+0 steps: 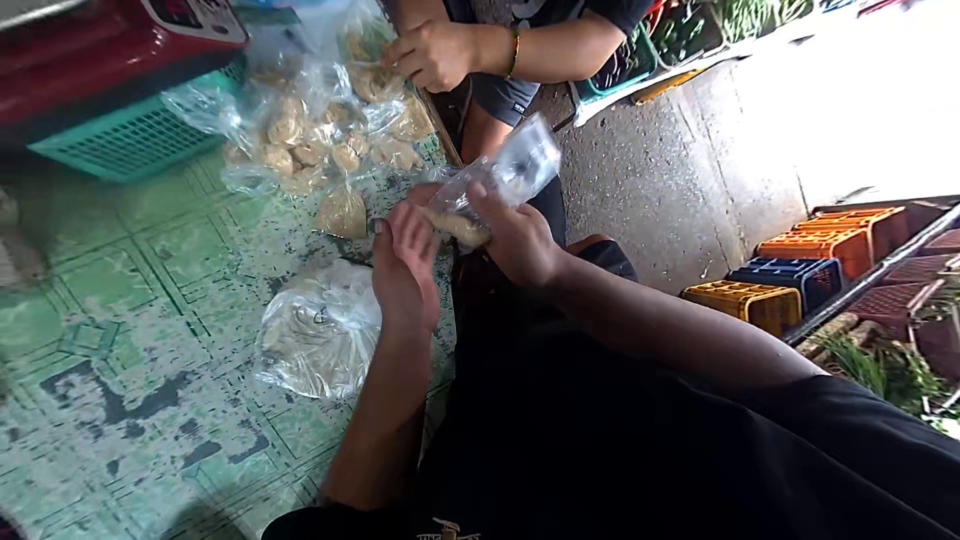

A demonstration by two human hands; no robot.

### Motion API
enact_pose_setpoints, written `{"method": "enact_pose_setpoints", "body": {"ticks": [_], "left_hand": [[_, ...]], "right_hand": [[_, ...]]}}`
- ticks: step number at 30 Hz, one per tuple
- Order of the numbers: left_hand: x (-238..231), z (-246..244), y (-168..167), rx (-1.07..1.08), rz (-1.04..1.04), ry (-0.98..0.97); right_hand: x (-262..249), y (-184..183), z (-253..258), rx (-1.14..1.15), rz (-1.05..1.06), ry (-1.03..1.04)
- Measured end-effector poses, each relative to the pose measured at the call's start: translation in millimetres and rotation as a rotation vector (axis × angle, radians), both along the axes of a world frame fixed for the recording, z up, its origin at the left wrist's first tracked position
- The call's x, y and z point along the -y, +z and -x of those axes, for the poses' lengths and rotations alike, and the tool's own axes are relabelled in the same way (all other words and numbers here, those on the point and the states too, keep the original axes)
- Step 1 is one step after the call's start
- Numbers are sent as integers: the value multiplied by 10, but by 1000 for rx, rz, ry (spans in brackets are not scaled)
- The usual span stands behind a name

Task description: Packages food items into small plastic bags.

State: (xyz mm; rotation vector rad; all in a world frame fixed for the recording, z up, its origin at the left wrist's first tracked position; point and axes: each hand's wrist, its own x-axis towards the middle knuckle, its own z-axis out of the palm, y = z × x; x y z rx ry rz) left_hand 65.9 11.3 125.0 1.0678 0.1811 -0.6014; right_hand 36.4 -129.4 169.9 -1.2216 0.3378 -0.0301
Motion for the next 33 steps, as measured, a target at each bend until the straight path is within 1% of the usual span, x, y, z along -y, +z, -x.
{"method": "enact_pose_setpoints", "body": {"ticks": [1, 2, 4, 6, 7, 10, 13, 15, 16, 19, 21, 24, 29, 30, 31, 33], "left_hand": [[36, 13, -5, -144, 125, -60], [76, 61, -14, -224, 237, -92], [163, 170, -45, -274, 340, -53], [226, 182, -76, -271, 273, 25], [255, 160, -93, -254, 219, 60], [346, 121, -139, -184, 142, 104], [478, 219, -34, -48, 57, 83], [548, 306, -5, -7, -3, 97], [537, 311, -32, -8, 3, 71], [413, 234, -84, -148, 146, -55], [336, 230, -53, -213, 192, -93], [305, 215, -56, -163, 177, -14], [291, 159, -99, -64, 57, 51], [288, 154, -112, -30, 18, 69], [283, 149, -123, 3, -9, 80], [309, 167, -125, 51, -15, 96]], "right_hand": [[-12, 2, 13, 56, 94, 43], [-6, -30, 30, 82, 193, 88], [91, -132, 62, 119, 431, 112], [238, -131, 66, 84, 596, 30], [298, -105, 74, 38, 638, -7], [317, -52, 182, -130, 637, -1], [229, -72, 249, -208, 674, 74], [231, -99, 240, -239, 664, 101], [271, -99, 226, -244, 629, 105], [442, -103, 215, -166, 441, 48], [516, -109, 233, -126, 397, -19], [558, -94, 240, -101, 280, -115], [553, -165, 259, -126, 86, -217], [547, -177, 278, -166, 66, -191], [528, -184, 308, -228, 73, -114], [466, -231, 375, -334, 114, 117]]}}
